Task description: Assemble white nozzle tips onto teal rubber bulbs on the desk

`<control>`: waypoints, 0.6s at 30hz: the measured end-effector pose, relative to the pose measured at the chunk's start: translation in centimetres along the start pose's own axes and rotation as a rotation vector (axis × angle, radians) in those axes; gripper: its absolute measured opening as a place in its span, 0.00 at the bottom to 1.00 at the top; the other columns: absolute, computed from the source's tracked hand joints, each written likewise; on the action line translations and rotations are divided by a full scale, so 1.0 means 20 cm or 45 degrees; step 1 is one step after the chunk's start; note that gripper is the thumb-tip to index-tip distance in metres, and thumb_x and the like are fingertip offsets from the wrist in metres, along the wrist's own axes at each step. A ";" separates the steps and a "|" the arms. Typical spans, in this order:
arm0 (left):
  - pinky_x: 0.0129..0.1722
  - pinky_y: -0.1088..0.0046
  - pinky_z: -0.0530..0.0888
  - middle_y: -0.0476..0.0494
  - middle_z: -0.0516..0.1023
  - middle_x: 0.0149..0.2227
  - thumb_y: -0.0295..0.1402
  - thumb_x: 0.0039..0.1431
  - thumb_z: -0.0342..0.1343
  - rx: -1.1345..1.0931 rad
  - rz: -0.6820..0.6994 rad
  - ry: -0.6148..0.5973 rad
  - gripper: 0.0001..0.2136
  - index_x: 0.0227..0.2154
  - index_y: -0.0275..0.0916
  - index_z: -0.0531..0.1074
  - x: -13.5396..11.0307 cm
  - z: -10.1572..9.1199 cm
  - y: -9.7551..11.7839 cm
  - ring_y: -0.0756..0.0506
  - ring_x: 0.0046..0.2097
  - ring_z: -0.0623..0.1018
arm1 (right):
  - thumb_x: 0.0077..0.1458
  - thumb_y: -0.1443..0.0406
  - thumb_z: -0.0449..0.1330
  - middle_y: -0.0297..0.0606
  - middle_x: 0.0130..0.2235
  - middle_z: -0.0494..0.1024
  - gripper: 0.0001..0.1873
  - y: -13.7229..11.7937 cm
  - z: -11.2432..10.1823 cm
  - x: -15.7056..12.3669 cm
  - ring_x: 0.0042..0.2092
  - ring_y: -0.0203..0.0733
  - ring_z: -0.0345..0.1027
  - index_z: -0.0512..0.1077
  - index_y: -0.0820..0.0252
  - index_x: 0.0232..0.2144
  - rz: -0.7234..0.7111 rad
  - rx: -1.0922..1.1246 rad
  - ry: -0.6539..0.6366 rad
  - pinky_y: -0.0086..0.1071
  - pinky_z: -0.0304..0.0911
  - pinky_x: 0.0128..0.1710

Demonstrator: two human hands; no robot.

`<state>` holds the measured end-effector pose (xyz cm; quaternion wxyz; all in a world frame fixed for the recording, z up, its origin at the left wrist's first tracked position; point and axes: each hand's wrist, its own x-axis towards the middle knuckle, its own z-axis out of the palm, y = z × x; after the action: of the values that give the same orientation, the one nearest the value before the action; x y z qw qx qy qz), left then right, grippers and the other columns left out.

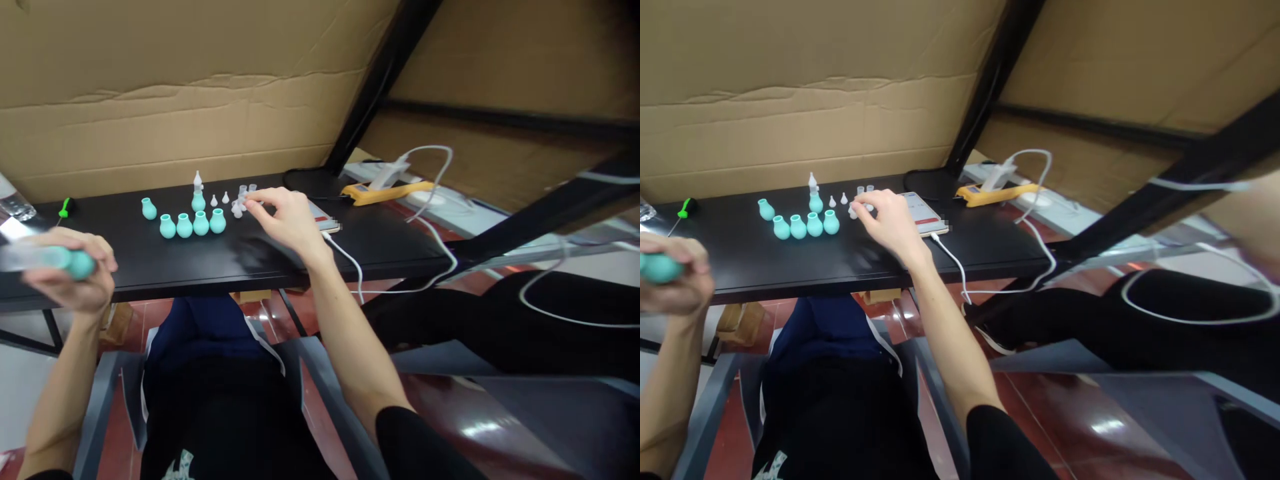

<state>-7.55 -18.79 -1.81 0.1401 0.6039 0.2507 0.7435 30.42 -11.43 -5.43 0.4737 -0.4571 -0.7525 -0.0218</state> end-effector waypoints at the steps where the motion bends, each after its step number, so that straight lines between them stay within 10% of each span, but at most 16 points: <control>1: 0.20 0.75 0.71 0.55 0.74 0.26 0.73 0.64 0.73 0.012 0.041 0.009 0.35 0.33 0.42 0.75 -0.01 -0.01 -0.04 0.52 0.21 0.72 | 0.78 0.60 0.63 0.47 0.54 0.95 0.14 0.07 0.02 0.02 0.54 0.62 0.89 0.90 0.53 0.46 0.028 -0.089 -0.048 0.58 0.79 0.64; 8: 0.28 0.71 0.77 0.48 0.83 0.29 0.67 0.69 0.70 0.384 -0.123 -0.107 0.29 0.33 0.42 0.83 -0.04 -0.06 -0.19 0.49 0.26 0.78 | 0.77 0.63 0.59 0.60 0.67 0.89 0.22 0.18 0.13 0.03 0.65 0.69 0.83 0.88 0.61 0.61 0.027 -0.284 -0.124 0.65 0.75 0.73; 11: 0.37 0.69 0.80 0.46 0.86 0.32 0.57 0.73 0.68 0.544 -0.154 -0.394 0.22 0.36 0.42 0.86 -0.03 -0.04 -0.16 0.47 0.32 0.83 | 0.77 0.66 0.57 0.60 0.71 0.86 0.26 0.16 0.15 0.04 0.68 0.69 0.82 0.84 0.62 0.69 -0.023 -0.290 -0.200 0.64 0.75 0.75; 18: 0.55 0.64 0.86 0.42 0.94 0.45 0.56 0.77 0.65 0.744 -0.152 -0.854 0.20 0.44 0.44 0.87 -0.02 -0.01 -0.13 0.40 0.45 0.90 | 0.76 0.72 0.59 0.61 0.60 0.90 0.18 0.17 0.20 0.04 0.59 0.65 0.87 0.86 0.62 0.57 -0.051 -0.376 -0.388 0.57 0.79 0.67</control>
<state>-7.89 -16.85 -3.65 0.0797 0.8104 0.4251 0.3952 29.90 -7.07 -8.28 0.2818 -0.5044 -0.8130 -0.0718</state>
